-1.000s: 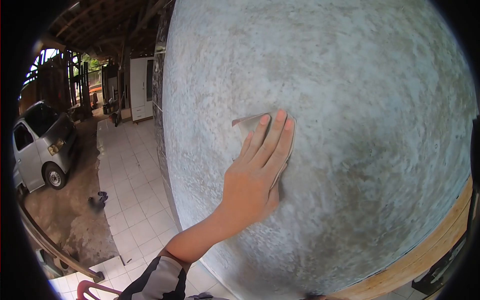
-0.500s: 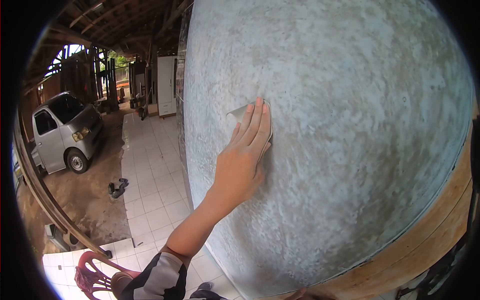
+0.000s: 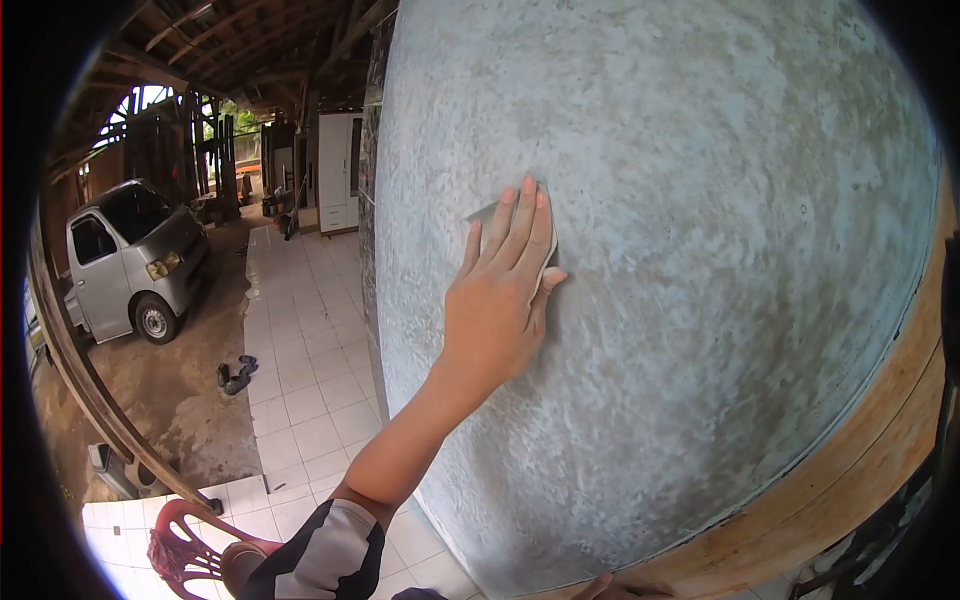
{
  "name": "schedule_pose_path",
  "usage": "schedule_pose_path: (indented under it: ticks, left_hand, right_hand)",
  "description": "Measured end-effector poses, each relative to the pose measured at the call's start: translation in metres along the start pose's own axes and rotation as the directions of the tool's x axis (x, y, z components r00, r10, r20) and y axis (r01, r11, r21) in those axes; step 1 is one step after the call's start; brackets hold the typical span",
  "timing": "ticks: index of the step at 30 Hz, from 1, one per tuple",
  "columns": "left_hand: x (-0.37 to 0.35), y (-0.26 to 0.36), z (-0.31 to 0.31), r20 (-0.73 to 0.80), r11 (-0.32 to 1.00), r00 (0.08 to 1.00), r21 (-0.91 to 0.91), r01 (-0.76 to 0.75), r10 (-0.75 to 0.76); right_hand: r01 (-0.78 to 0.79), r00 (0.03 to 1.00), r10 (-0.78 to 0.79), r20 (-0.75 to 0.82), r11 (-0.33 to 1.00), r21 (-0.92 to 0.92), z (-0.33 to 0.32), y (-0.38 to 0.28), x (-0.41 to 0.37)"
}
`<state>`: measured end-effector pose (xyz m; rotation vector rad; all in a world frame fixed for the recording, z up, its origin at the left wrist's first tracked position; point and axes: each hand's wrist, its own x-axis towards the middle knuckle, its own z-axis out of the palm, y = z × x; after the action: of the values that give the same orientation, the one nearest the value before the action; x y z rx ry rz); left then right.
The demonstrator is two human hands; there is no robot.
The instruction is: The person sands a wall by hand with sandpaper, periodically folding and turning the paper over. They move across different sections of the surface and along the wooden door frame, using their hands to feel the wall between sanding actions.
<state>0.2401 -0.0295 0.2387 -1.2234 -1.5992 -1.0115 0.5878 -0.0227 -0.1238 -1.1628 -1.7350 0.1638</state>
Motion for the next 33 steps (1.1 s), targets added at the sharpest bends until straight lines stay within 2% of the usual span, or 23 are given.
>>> schedule_pose_path:
  ticks: [4,6,10,12,16,18,19,22,25,28,30,33]
  left_hand:
    - [-0.018,0.003,0.002,0.052,0.995,0.998,-0.092,0.036,-0.031]
    - [-0.011,-0.001,0.0,0.029,1.0,1.0,0.01,0.002,-0.002]
    - [0.007,-0.01,-0.001,-0.035,1.0,0.999,0.008,-0.01,0.01]
    - [-0.006,-0.007,-0.003,0.058,0.998,0.998,-0.069,0.0,0.004]
    - [-0.012,-0.013,0.0,0.096,0.998,0.994,-0.058,-0.037,0.042]
    - [0.013,-0.014,-0.004,-0.016,0.995,0.999,-0.086,-0.041,0.039]
    - [0.017,-0.014,-0.004,-0.016,0.995,0.999,-0.09,-0.035,0.034]
    - [0.017,-0.016,-0.002,-0.041,0.994,0.996,-0.063,-0.085,0.082]
    - [0.004,-0.018,0.001,0.017,0.993,0.996,-0.071,-0.09,0.092]
    - [0.022,-0.02,-0.003,0.001,0.994,0.996,-0.071,-0.083,0.084]
    - [0.034,-0.022,-0.002,-0.071,0.992,0.991,-0.035,-0.118,0.115]
    - [0.019,-0.018,-0.001,-0.02,0.993,0.996,-0.066,-0.094,0.092]
  right_hand:
    - [-0.018,1.0,0.018,0.012,0.999,-0.045,0.005,-0.004,-0.007]
    - [-0.033,0.999,0.035,0.014,0.996,-0.089,0.006,-0.001,-0.008]
    - [-0.038,0.999,0.045,0.029,0.98,-0.197,0.009,0.007,-0.012]
    - [-0.048,0.998,0.058,0.035,0.968,-0.246,0.011,0.011,-0.014]
    - [-0.095,0.993,0.111,0.031,0.94,-0.327,0.013,0.017,-0.016]
    - [-0.103,0.992,0.125,0.034,0.921,-0.376,0.015,0.02,-0.018]
    - [-0.105,0.991,0.131,0.037,0.91,-0.401,0.015,0.022,-0.019]
    - [-0.125,0.988,0.148,0.033,0.917,-0.378,0.017,0.009,-0.012]
    - [-0.17,0.982,0.189,0.025,0.927,-0.335,0.02,-0.006,-0.013]
    - [-0.194,0.977,0.212,0.027,0.933,-0.303,0.016,-0.015,-0.007]
    - [-0.199,0.975,0.22,0.04,0.936,-0.289,0.006,-0.017,-0.002]
    - [-0.198,0.973,0.224,0.05,0.931,-0.308,0.001,-0.021,0.002]
